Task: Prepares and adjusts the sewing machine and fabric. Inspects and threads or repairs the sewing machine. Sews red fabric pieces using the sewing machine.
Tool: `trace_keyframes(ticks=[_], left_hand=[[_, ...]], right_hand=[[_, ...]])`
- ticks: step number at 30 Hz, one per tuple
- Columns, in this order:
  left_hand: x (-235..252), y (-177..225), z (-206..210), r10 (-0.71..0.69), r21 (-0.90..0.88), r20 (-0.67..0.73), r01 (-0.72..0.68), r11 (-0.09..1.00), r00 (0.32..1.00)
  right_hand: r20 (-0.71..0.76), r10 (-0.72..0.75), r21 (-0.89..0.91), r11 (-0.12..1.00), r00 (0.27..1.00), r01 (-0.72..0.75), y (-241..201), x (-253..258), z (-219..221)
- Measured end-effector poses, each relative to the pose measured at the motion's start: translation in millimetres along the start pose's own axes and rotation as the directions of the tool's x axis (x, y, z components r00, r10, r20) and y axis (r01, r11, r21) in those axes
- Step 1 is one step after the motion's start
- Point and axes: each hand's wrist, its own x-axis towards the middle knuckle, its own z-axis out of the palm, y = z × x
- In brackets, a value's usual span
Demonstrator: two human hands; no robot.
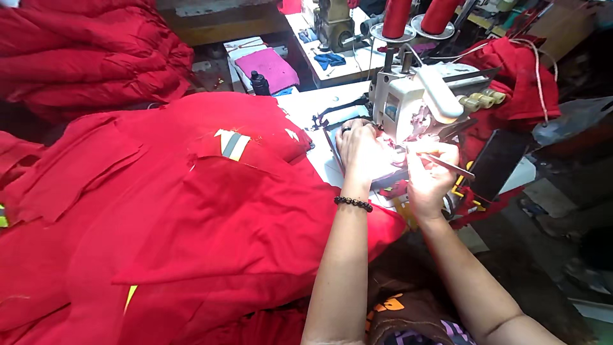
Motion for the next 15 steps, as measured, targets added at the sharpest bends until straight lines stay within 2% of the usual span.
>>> trace_keyframes(ticks=[10, 15], left_hand=[[0.8, 0.5, -1.6, -0.023, -0.007, 0.035, 0.023, 1.000, 0.999], [1.1, -0.7, 0.9, 0.014, 0.006, -0.006, -0.014, 1.000, 1.000]], right_hand=[[-0.001, -0.023, -0.011, 1.000, 1.000, 0.023, 1.0, 1.0, 1.6], [-0.011, -0.011, -0.017, 1.000, 1.000, 0.010, -0.6, 1.0, 2.6]])
